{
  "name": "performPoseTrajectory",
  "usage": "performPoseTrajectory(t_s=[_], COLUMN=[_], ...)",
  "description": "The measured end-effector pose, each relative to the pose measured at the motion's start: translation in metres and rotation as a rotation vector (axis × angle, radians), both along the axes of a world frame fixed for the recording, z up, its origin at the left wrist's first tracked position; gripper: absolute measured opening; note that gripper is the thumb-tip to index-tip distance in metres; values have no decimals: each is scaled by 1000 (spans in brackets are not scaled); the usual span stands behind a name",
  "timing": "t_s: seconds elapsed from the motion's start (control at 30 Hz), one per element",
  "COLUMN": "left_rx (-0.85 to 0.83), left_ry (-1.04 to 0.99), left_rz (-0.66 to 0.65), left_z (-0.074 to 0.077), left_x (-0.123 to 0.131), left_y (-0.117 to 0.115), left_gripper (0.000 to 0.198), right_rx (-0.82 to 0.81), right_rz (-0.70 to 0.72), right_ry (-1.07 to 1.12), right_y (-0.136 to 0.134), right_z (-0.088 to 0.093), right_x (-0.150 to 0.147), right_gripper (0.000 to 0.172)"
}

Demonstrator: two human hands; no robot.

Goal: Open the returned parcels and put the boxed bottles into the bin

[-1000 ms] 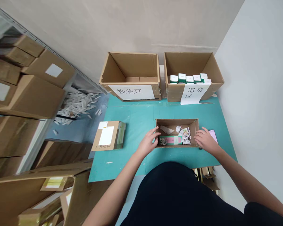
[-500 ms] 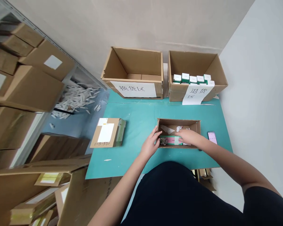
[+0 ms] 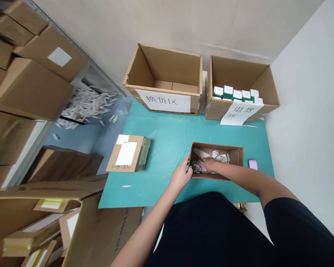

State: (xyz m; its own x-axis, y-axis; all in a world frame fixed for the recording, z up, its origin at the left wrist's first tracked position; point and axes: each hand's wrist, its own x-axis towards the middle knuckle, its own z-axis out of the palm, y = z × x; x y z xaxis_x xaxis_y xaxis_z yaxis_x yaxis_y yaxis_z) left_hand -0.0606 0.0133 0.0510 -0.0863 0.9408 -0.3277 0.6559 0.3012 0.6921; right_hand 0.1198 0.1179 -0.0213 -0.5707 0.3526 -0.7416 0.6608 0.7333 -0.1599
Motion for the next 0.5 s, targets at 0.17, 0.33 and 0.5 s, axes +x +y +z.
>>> performPoseTrajectory(t_s=[0.17,0.33,0.5], left_rx=[-70,-152,-256], left_ry=[14,27,27], left_rz=[-1,-40,-69], left_z=[2,-2,-2], left_x=[3,1,0], left_y=[0,1,5], left_gripper=[66,67,71], right_rx=[48,173,201], right_rz=[-5,-27,-149], right_ry=[19,44,66], right_y=[-11,-22,-24], right_z=[-9,-12,-19], right_x=[6,8,7], right_gripper=[103,99,94])
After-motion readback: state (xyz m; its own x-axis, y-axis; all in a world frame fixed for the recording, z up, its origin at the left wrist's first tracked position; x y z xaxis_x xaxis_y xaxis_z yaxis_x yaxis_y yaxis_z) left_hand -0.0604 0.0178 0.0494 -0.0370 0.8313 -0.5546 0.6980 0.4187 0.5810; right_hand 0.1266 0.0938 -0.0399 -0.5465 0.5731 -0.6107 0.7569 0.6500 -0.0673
